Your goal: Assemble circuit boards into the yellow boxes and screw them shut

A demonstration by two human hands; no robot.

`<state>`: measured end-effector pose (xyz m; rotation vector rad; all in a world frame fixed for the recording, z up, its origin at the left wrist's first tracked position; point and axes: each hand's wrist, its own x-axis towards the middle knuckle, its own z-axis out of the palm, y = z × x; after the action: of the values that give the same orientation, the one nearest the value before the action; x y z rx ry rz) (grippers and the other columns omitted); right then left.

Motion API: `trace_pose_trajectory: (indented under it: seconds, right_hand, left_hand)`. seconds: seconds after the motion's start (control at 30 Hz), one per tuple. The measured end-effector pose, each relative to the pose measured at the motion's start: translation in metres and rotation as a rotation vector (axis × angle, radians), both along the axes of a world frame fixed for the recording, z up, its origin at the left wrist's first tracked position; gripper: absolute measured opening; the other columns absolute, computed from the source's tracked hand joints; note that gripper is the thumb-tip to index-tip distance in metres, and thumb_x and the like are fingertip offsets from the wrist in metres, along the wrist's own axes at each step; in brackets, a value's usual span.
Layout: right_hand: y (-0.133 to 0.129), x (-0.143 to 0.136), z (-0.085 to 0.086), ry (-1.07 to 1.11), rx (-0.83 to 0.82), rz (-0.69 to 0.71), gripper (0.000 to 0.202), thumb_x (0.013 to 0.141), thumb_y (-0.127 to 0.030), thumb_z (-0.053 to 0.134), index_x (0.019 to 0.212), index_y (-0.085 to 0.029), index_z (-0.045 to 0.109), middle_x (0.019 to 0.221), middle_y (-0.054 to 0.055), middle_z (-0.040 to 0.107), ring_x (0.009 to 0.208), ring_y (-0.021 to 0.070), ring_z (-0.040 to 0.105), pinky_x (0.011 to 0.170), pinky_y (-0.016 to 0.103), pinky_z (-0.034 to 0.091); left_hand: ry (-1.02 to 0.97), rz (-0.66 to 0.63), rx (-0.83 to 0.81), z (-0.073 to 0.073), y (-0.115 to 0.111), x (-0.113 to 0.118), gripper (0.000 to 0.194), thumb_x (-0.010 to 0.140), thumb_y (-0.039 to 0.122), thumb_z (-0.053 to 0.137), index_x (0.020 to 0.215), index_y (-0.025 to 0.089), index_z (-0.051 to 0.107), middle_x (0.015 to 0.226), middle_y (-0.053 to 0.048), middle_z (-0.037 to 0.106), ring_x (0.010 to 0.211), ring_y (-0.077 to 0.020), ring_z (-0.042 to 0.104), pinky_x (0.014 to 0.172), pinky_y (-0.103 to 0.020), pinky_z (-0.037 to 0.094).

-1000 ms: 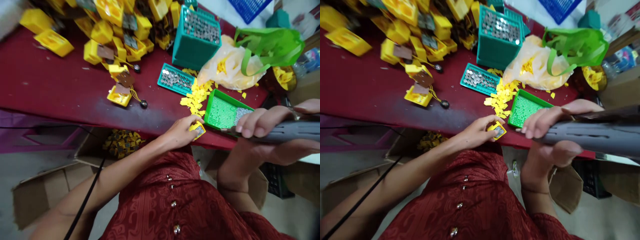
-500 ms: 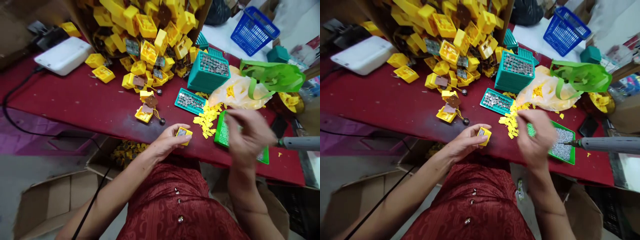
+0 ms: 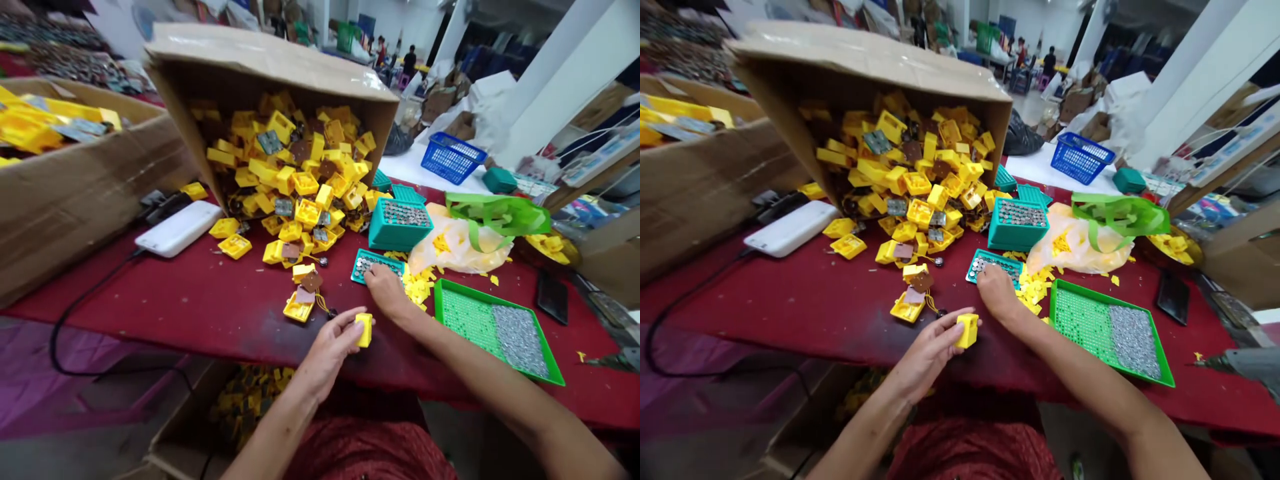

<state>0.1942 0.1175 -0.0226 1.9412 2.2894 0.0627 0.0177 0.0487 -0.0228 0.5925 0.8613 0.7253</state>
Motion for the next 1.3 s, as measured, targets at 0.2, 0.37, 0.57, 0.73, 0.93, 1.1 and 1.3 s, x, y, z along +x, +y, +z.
trace_pose_trajectory:
  seconds: [0.2,0.37,0.57,0.73,0.93,1.1,1.3]
  right_hand:
    - [-0.001,-0.004,-0.012,-0.049,0.029,-0.036,0.03,0.103,-0.038,0.069,0.121,-0.013,0.069,0.124,0.009,0.07,0.117,0.0204,0.069,0.103,0.043,0.062]
    - [0.0,-0.008,-0.012,-0.013,0.13,-0.076,0.024,0.103,-0.034,0.07,0.114,-0.013,0.07,0.116,0.007,0.071,0.11,0.0177,0.07,0.098,0.039,0.063]
    - [-0.005,-0.007,0.005,0.121,0.119,-0.191,0.028,0.099,-0.001,0.045,0.108,-0.005,0.071,0.11,0.023,0.07,0.102,0.0246,0.067,0.088,0.037,0.055]
    - [0.007,0.002,0.003,0.268,0.072,-0.304,0.043,0.094,0.005,0.037,0.123,-0.002,0.068,0.123,0.024,0.068,0.115,0.0295,0.066,0.102,0.046,0.053]
    - [-0.034,0.007,0.019,1.048,0.161,-0.224,0.013,0.086,-0.01,0.064,0.094,-0.017,0.073,0.086,0.002,0.072,0.077,0.0142,0.064,0.078,0.03,0.055]
    - [-0.074,-0.008,0.025,1.477,-0.026,-0.176,0.011,0.078,-0.024,0.072,0.087,-0.017,0.074,0.079,-0.002,0.072,0.071,0.0099,0.062,0.067,0.024,0.049]
    - [-0.082,-0.022,0.019,1.347,0.091,-0.189,0.011,0.085,-0.017,0.067,0.091,-0.016,0.076,0.086,-0.001,0.077,0.076,0.0099,0.066,0.076,0.026,0.05]
  left_hand:
    - [-0.081,0.092,-0.041,-0.004,-0.003,0.001,0.036,0.078,0.038,0.092,0.108,0.02,0.084,0.103,-0.01,0.083,0.093,-0.0199,0.074,0.069,-0.023,0.056]
    - [-0.13,0.119,-0.032,-0.01,0.0,0.0,0.015,0.096,0.024,0.072,0.102,0.022,0.087,0.1,-0.008,0.084,0.087,-0.0177,0.075,0.068,-0.023,0.059]
    - [-0.172,0.177,-0.135,0.008,-0.003,0.003,0.012,0.094,0.019,0.074,0.101,0.013,0.082,0.1,-0.013,0.084,0.082,-0.0197,0.077,0.071,-0.027,0.063]
    - [-0.241,0.166,-0.119,0.003,-0.003,0.004,0.015,0.097,0.017,0.07,0.106,0.011,0.08,0.101,-0.012,0.083,0.085,-0.0185,0.079,0.076,-0.028,0.065]
    - [-0.174,0.135,-0.053,-0.003,-0.008,0.001,0.024,0.089,0.018,0.082,0.112,0.016,0.08,0.107,-0.007,0.081,0.09,-0.0149,0.077,0.079,-0.026,0.066]
    - [-0.025,0.175,0.069,-0.012,-0.009,0.006,0.033,0.084,0.024,0.088,0.115,0.019,0.078,0.11,-0.006,0.08,0.098,-0.0161,0.075,0.077,-0.025,0.065]
    - [0.011,0.169,0.106,-0.022,-0.012,0.009,0.04,0.082,0.034,0.09,0.116,0.019,0.076,0.113,-0.007,0.079,0.102,-0.0186,0.075,0.085,-0.031,0.066]
